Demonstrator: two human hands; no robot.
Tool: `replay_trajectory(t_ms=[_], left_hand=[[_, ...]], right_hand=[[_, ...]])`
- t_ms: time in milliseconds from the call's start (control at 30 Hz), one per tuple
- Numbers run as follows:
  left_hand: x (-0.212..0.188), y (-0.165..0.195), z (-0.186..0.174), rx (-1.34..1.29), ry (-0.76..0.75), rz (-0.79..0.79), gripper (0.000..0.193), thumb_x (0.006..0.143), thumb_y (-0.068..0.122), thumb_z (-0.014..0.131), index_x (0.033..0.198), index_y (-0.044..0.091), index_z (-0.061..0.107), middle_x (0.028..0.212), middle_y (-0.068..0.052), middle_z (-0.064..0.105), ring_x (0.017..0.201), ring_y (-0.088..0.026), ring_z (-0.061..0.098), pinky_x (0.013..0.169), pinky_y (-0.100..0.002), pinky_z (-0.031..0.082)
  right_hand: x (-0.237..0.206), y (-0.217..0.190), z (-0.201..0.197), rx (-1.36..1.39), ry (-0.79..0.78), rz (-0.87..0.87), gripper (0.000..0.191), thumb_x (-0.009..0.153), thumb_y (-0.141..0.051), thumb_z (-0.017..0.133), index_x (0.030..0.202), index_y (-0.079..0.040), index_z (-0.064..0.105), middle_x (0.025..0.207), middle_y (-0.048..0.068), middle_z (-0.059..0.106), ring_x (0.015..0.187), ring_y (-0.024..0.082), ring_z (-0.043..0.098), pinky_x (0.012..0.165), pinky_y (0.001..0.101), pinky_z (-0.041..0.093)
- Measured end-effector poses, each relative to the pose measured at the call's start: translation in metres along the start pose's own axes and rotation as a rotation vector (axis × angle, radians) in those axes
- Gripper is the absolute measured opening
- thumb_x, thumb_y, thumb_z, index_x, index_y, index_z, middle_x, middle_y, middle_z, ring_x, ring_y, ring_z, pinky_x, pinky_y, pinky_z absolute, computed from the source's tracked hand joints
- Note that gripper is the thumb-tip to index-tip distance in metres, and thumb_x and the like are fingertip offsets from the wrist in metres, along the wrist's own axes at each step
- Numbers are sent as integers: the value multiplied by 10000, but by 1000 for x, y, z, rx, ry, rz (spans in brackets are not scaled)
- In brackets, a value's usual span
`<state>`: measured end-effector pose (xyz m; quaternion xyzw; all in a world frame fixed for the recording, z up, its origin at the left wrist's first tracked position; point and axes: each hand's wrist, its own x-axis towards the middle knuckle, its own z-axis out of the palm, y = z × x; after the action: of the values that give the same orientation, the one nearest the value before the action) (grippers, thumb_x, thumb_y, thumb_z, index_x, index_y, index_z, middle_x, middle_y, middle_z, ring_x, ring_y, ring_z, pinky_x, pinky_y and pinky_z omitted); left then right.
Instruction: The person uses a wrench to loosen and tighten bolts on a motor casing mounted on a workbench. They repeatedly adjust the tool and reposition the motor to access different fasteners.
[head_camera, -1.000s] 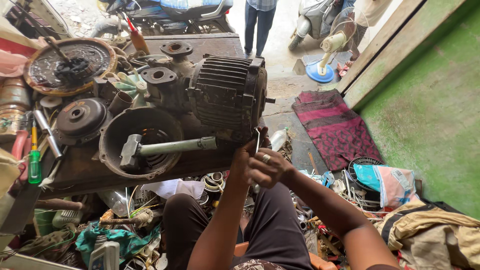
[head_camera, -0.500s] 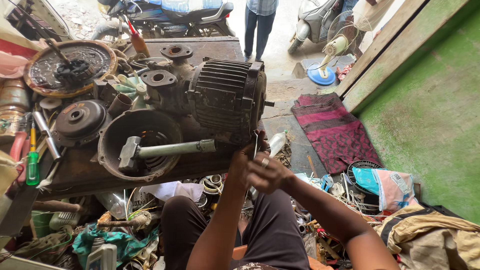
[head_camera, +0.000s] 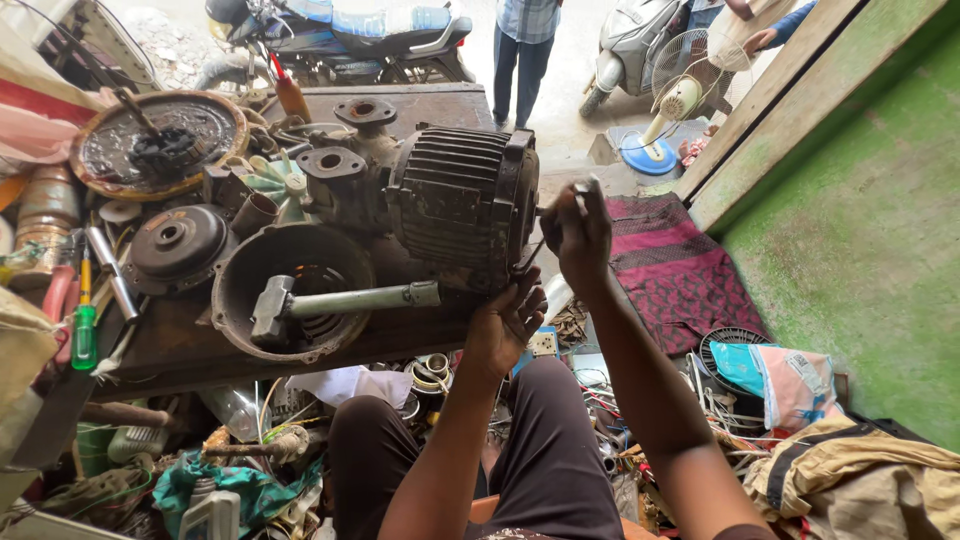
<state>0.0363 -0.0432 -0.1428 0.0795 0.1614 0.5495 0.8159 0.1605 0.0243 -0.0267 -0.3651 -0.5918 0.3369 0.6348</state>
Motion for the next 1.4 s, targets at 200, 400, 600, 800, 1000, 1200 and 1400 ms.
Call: replay_trajectory(t_ms=[200,400,600,800,1000,1200,1400], left_hand=[[3,-2,-1,7,25,-20,284,1037,244,558,1259,111,674,1284,-8,724,1059,-134,672,819,-310,537],[9,-8,-6,38,135,-44,273,1037,261,552,1230,109,670,1208,-13,720,1019,-140,692,796,-309,539],[26,-17,-31,33,47,-34,267,1036,178,584,1269,121,701,1158,-16,766,970,-129,715,778,-315,544],[26,1,-37,-59,22,-176,283,1052,268,532,1231,120,694,1020,-75,750,918,-200,739,803,-387,604],[20,4,-26,-72,53,-158,283,980,255,526,1183,153,695,1049,-16,781,893,-175,741,741,-371,589],[23,2,-50,-50,-224,-107,229,1113,236,615,1165,31,702,957,-41,732,797,-154,705,635,-299,591],[25,-2,-30,-28,115,-104,265,1052,212,557,1184,32,701,973,-71,730,820,-165,704,767,-304,601]], right_hand=[[4,2,-15,99,101,146,233,1132,-234,425,966,-83,489,681,27,568,483,96,499,398,267,396],[-54,39,-22,153,135,-170,290,1173,-271,469,942,-96,478,776,77,596,589,114,511,528,297,427],[-118,25,7,-507,-279,-1239,219,994,-264,630,1005,-64,542,943,134,609,788,243,622,675,361,551],[-104,-13,4,-565,-602,-1146,337,821,-107,753,1015,-85,478,922,106,597,756,230,555,636,366,467],[-96,-22,2,-519,-695,-1161,309,846,-78,734,1036,-64,491,908,99,578,765,229,558,656,374,489],[-76,-20,3,-499,-700,-1024,278,764,-21,667,952,-60,466,861,113,555,757,267,567,666,396,498],[-98,-8,10,-525,-619,-1163,292,837,-75,773,934,-54,498,862,96,550,700,211,498,612,363,440]])
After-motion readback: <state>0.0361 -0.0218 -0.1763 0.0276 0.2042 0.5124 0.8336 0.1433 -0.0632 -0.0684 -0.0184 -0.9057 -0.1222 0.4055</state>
